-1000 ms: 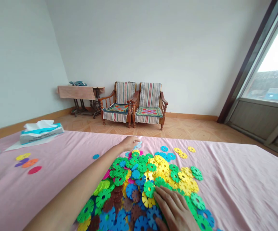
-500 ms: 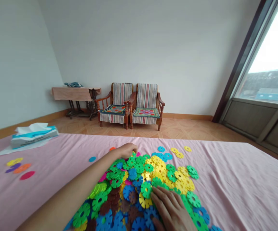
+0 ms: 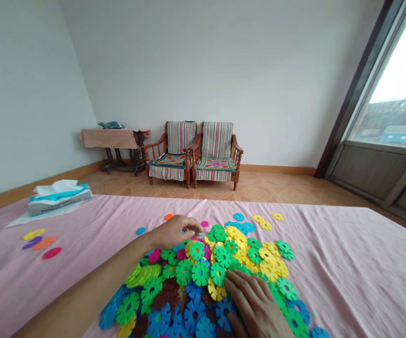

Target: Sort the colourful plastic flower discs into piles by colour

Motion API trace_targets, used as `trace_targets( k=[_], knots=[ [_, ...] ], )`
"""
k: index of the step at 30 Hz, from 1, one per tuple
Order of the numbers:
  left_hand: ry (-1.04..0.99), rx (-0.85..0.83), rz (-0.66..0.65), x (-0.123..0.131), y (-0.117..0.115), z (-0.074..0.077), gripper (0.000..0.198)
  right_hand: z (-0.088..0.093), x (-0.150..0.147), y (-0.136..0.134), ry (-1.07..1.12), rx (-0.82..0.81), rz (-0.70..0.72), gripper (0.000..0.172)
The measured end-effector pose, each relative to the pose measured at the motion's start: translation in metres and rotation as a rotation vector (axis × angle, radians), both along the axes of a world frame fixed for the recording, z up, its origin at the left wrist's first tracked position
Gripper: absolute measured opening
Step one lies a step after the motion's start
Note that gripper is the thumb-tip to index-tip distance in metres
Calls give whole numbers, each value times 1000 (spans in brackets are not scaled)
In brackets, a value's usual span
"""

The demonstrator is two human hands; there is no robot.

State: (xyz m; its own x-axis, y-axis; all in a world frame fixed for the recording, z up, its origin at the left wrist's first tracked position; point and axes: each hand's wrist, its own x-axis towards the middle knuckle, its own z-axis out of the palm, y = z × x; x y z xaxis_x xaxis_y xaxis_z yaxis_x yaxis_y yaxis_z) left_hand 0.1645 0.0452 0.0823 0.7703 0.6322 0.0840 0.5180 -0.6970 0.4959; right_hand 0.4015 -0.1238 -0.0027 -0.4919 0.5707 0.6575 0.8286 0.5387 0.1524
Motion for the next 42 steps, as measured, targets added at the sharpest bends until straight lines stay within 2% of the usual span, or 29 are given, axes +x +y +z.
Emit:
trace_targets(
  k=[5, 8, 10, 14, 20, 23, 25, 30, 34, 38, 42],
  knots=[
    [36, 180, 383, -32, 56, -25, 19, 2, -2, 0, 10, -3, -1, 35],
    [84, 246, 527, -49, 74, -43, 11, 3, -2, 0, 9, -2, 2, 35],
    [123, 251, 556, -57, 78, -52, 6, 4, -2, 0, 15, -2, 2, 35],
    [183, 229, 559, -62, 83, -64, 16, 6, -2, -1, 16, -7, -6, 35],
    [175, 159, 567, -61, 87, -62, 20, 6, -3, -1, 2, 15, -18, 35],
    [110, 110, 545, -55, 79, -52, 16, 4, -2, 0, 7, 7, -14, 34],
    [48, 69, 488, -48, 66, -43, 14, 4, -3, -1, 11, 4, -13, 34],
    [-42, -61, 223, -23, 16, -19, 21, 9, -4, -3, 25, -67, -12, 35],
    [-44, -105, 88, -11, -20, -10, 21, 12, -5, -5, 37, -106, -10, 35],
    [-64, -62, 38, -10, -36, -11, 21, 11, -6, -6, 47, -105, -20, 35],
    [-63, -36, 120, -19, -36, -12, 20, 10, -6, -6, 48, -104, -11, 36]
  ],
)
